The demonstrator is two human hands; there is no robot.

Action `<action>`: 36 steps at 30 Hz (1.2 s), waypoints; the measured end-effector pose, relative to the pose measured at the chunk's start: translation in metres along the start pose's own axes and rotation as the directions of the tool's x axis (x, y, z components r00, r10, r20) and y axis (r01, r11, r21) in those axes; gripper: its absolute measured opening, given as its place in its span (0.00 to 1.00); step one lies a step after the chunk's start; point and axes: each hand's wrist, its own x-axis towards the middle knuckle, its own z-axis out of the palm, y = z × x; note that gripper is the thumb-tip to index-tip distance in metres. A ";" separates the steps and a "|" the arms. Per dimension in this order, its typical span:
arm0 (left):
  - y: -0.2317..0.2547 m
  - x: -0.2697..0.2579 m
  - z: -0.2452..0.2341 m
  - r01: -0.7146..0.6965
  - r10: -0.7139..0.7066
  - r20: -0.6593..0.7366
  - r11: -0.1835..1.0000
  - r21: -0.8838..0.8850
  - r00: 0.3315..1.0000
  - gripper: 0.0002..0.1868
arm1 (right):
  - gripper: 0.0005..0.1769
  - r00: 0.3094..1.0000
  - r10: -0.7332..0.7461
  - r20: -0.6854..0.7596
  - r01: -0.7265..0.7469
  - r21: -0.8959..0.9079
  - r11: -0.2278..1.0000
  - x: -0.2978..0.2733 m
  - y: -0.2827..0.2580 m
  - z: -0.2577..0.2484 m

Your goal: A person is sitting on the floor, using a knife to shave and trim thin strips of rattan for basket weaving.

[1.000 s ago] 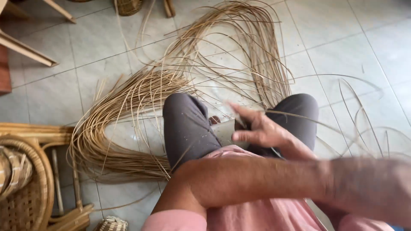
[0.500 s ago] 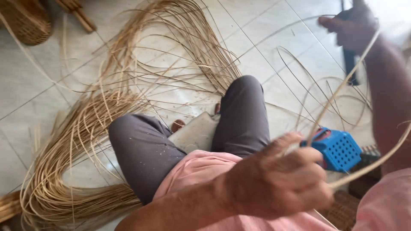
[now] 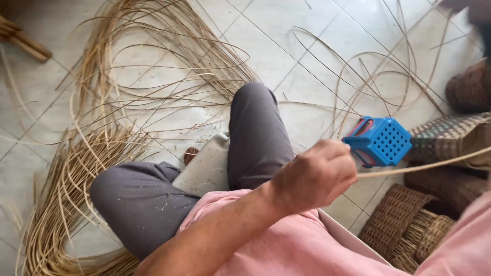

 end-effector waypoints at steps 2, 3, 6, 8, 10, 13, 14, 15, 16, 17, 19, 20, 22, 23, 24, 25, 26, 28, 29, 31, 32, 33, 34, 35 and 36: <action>-0.016 0.018 0.024 0.162 -0.159 0.038 0.981 -0.111 0.987 0.07 | 0.23 0.997 0.018 0.075 -0.018 -0.006 1.000 -0.043 -0.027 0.065; -0.023 0.025 0.032 0.331 -0.319 0.091 0.922 -0.201 0.943 0.07 | 0.23 0.992 0.016 0.125 -0.015 -0.010 1.000 -0.071 -0.041 0.072; -0.067 0.025 0.077 0.595 -0.575 0.155 0.780 -0.193 0.803 0.08 | 0.10 0.973 -0.151 0.177 0.194 -0.262 0.945 -0.226 -0.195 0.166; -0.093 0.000 0.080 0.657 -0.625 0.204 0.729 -0.195 0.754 0.10 | 0.09 0.946 -0.145 0.290 0.110 0.135 0.985 -0.220 -0.159 0.244; -0.120 -0.040 0.095 0.717 -0.660 0.287 0.669 -0.195 0.694 0.12 | 0.09 0.912 -0.157 0.380 -0.064 0.509 0.858 -0.232 -0.113 0.325; -0.148 -0.085 0.107 0.819 -0.769 0.366 0.573 0.031 0.524 0.07 | 0.16 0.844 -0.399 0.359 -0.462 0.865 -0.198 -0.257 -0.067 0.431; -0.143 -0.083 0.105 0.842 -0.794 0.430 0.524 0.128 0.429 0.05 | 0.27 0.852 -0.402 0.336 -0.466 0.836 -0.289 -0.265 -0.062 0.460; -0.143 -0.074 0.104 0.842 -0.810 0.474 0.491 0.224 0.346 0.05 | 0.40 0.864 -0.407 0.298 -0.454 0.811 -0.369 -0.262 -0.054 0.484; -0.142 -0.073 0.104 0.825 -0.789 0.486 0.524 0.212 0.377 0.05 | 0.40 0.880 -0.390 0.272 -0.419 0.830 -0.368 -0.258 -0.063 0.473; -0.140 -0.074 0.103 0.826 -0.776 0.499 0.531 0.187 0.386 0.04 | 0.35 0.883 -0.378 0.279 -0.435 0.791 -0.431 -0.256 -0.073 0.464; -0.145 -0.074 0.098 0.814 -0.748 0.520 0.559 0.157 0.413 0.05 | 0.28 0.883 -0.367 0.293 -0.461 0.693 -0.554 -0.252 -0.097 0.452; -0.152 -0.074 0.094 0.796 -0.757 0.497 0.573 0.195 0.424 0.03 | 0.25 0.880 -0.368 0.300 -0.472 0.635 -0.612 -0.250 -0.111 0.448; -0.153 -0.072 0.094 0.772 -0.755 0.484 0.595 0.225 0.442 0.03 | 0.24 0.885 -0.357 0.300 -0.466 0.579 -0.670 -0.255 -0.112 0.448; -0.151 -0.071 0.093 0.779 -0.767 0.491 0.577 0.245 0.413 0.04 | 0.26 0.877 -0.367 0.310 -0.480 0.568 -0.668 -0.255 -0.102 0.453; -0.150 -0.072 0.089 0.786 -0.778 0.497 0.558 0.266 0.384 0.06 | 0.28 0.869 -0.377 0.321 -0.494 0.558 -0.667 -0.254 -0.095 0.459; -0.146 -0.067 0.092 0.810 -0.813 0.457 0.516 0.279 0.361 0.06 | 0.28 0.839 -0.418 0.349 -0.544 0.539 -0.643 -0.256 -0.093 0.442; -0.146 -0.065 0.092 0.785 -0.703 0.567 0.601 0.151 0.429 0.09 | 0.24 0.871 -0.133 0.472 -0.465 0.710 -0.529 -0.257 -0.095 0.427; -0.141 -0.078 0.104 0.821 -0.698 0.558 0.569 0.052 0.449 0.16 | 0.30 0.812 0.063 0.580 -0.544 0.791 -0.279 -0.236 -0.069 0.425; -0.145 -0.083 0.125 0.892 -0.655 0.658 0.448 -0.059 0.372 0.11 | 0.24 0.816 0.215 0.537 -0.501 0.842 -0.200 -0.223 -0.036 0.428; -0.155 -0.087 0.138 0.943 -0.636 0.701 0.282 -0.179 0.323 0.09 | 0.21 0.819 0.305 0.486 -0.490 0.869 -0.070 -0.215 -0.031 0.415; -0.156 -0.085 0.132 0.762 -0.611 0.599 0.648 0.002 0.518 0.09 | 0.24 0.874 0.061 0.483 -0.461 0.861 -0.212 -0.216 -0.054 0.399; -0.154 -0.079 0.130 0.434 -0.481 0.560 0.872 0.226 0.674 0.13 | 0.28 0.893 -0.152 0.424 -0.450 0.814 -0.368 -0.228 -0.071 0.378; -0.154 -0.082 0.121 0.458 -0.509 0.536 0.856 0.238 0.673 0.13 | 0.28 0.879 -0.174 0.445 -0.477 0.808 -0.346 -0.228 -0.072 0.372; -0.154 -0.084 0.113 0.477 -0.470 0.486 0.871 0.119 0.737 0.12 | 0.25 0.888 -0.082 0.453 -0.453 0.832 -0.320 -0.229 -0.072 0.366; -0.155 -0.085 0.105 0.479 -0.433 0.424 0.878 -0.001 0.795 0.11 | 0.23 0.892 0.011 0.452 -0.430 0.855 -0.291 -0.227 -0.071 0.359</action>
